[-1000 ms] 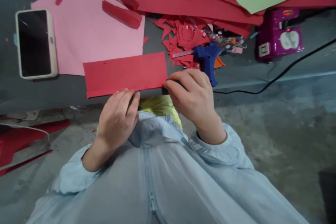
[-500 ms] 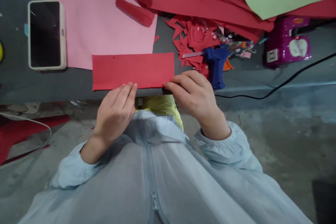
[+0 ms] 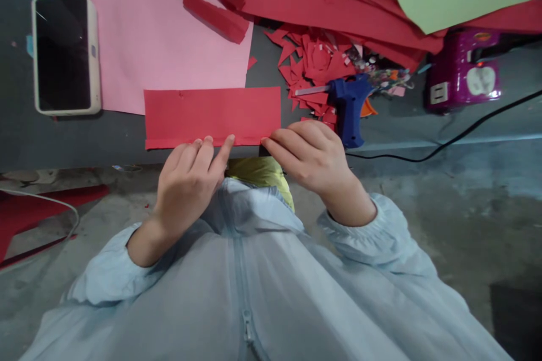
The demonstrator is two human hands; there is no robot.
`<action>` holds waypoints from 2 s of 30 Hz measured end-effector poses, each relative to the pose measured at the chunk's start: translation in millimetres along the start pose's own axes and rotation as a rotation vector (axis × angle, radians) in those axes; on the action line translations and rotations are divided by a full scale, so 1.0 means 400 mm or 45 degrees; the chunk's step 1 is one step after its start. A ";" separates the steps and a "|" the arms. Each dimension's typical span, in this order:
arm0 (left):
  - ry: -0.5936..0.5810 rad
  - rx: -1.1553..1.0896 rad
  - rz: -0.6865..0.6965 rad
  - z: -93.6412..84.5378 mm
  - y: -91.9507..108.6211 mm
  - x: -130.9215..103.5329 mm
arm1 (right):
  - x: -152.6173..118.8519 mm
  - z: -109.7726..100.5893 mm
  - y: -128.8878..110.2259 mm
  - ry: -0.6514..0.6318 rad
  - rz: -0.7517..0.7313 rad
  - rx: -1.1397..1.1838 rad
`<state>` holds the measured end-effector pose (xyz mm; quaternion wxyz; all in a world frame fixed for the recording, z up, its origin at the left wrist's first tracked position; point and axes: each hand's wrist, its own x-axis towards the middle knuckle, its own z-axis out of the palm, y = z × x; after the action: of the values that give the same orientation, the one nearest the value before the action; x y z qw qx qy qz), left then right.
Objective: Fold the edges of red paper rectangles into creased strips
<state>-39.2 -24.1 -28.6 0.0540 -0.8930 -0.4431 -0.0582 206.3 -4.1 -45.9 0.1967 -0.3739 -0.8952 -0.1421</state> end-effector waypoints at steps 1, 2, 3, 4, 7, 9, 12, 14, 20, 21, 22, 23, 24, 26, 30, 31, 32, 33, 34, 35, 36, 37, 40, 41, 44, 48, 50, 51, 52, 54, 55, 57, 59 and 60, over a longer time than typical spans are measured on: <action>0.002 -0.001 -0.002 -0.002 0.002 0.002 | 0.001 -0.001 0.000 -0.010 0.009 0.017; -0.002 -0.005 -0.005 -0.005 0.003 0.004 | 0.002 -0.003 0.000 -0.021 0.019 0.035; -0.013 -0.007 -0.006 -0.007 0.004 0.006 | 0.003 -0.004 0.000 -0.030 0.028 0.053; -0.026 -0.003 -0.005 -0.010 0.006 0.007 | 0.004 -0.006 0.000 -0.044 0.035 0.068; -0.053 0.009 0.000 -0.014 0.013 0.014 | 0.008 -0.010 0.000 -0.100 0.055 0.077; -0.046 -0.043 0.022 -0.010 0.022 0.021 | 0.011 -0.013 0.000 -0.118 0.039 0.065; -0.018 -0.139 0.068 0.002 0.034 0.028 | 0.018 -0.018 -0.001 -0.077 -0.015 0.023; -0.019 -0.131 0.078 0.008 0.036 0.031 | 0.022 -0.020 0.000 -0.030 -0.053 -0.034; -0.040 0.024 0.149 -0.010 0.027 0.041 | 0.019 -0.020 0.002 -0.139 -0.003 -0.017; -0.061 0.021 0.146 -0.015 0.027 0.045 | 0.016 -0.021 0.001 -0.151 0.023 0.009; -0.079 0.022 0.141 -0.019 0.027 0.049 | 0.013 -0.023 -0.001 -0.147 0.042 0.027; -0.087 0.030 0.140 -0.023 0.029 0.053 | 0.010 -0.026 -0.004 -0.133 0.057 0.033; -0.085 0.046 0.146 -0.025 0.030 0.056 | 0.006 -0.029 -0.009 -0.114 0.065 0.028; -0.081 0.086 0.164 -0.026 0.032 0.061 | -0.003 -0.036 -0.022 -0.085 0.079 -0.003; -0.139 0.019 0.133 -0.021 0.034 0.066 | -0.021 -0.042 -0.056 -0.098 0.191 -0.030; -0.155 -0.021 0.117 -0.019 0.034 0.067 | -0.024 -0.042 -0.064 -0.104 0.223 -0.029; -0.166 -0.056 0.104 -0.017 0.035 0.068 | -0.027 -0.042 -0.070 -0.107 0.256 -0.028; -0.171 -0.078 0.099 -0.016 0.036 0.069 | -0.029 -0.042 -0.075 -0.105 0.287 -0.032; -0.177 -0.082 0.098 -0.016 0.037 0.070 | -0.030 -0.042 -0.079 -0.102 0.318 -0.040; -0.182 -0.069 0.099 -0.016 0.038 0.071 | -0.031 -0.042 -0.082 -0.095 0.350 -0.052; -0.188 -0.046 0.106 -0.017 0.039 0.072 | -0.032 -0.042 -0.084 -0.083 0.381 -0.064; -0.195 -0.020 0.117 -0.018 0.041 0.074 | -0.032 -0.042 -0.085 -0.068 0.408 -0.070; -0.231 0.027 0.138 -0.026 0.045 0.081 | -0.036 -0.038 -0.086 -0.031 0.473 -0.036; -0.248 0.022 0.141 -0.029 0.047 0.084 | -0.037 -0.037 -0.086 -0.030 0.497 -0.021; -0.303 -0.011 0.140 -0.035 0.052 0.092 | -0.038 -0.033 -0.087 -0.048 0.564 0.005; -0.311 -0.029 0.123 -0.034 0.057 0.097 | -0.033 -0.035 -0.085 -0.005 0.646 0.046; -0.300 -0.021 0.118 -0.033 0.061 0.096 | -0.031 -0.037 -0.083 0.021 0.690 0.060; -0.290 0.001 0.123 -0.033 0.062 0.096 | -0.031 -0.038 -0.081 0.033 0.709 0.060; -0.280 0.031 0.132 -0.032 0.064 0.095 | -0.030 -0.039 -0.079 0.044 0.725 0.061; -0.262 0.085 0.159 -0.033 0.067 0.093 | -0.029 -0.039 -0.077 0.066 0.740 0.062; -0.249 0.096 0.175 -0.033 0.068 0.092 | -0.028 -0.039 -0.077 0.071 0.736 0.060; -0.224 0.080 0.210 -0.031 0.068 0.092 | -0.026 -0.038 -0.081 0.063 0.716 0.050; -0.184 0.051 0.241 -0.029 0.066 0.092 | -0.022 -0.035 -0.089 0.025 0.704 0.033; -0.163 0.045 0.250 -0.027 0.064 0.092 | -0.021 -0.034 -0.094 0.000 0.703 0.018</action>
<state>2.9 -12.4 -13.5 0.0466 -0.9329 -0.3570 0.0123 187.6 -40.3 -41.8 0.2308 -0.6023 -0.7603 -0.0769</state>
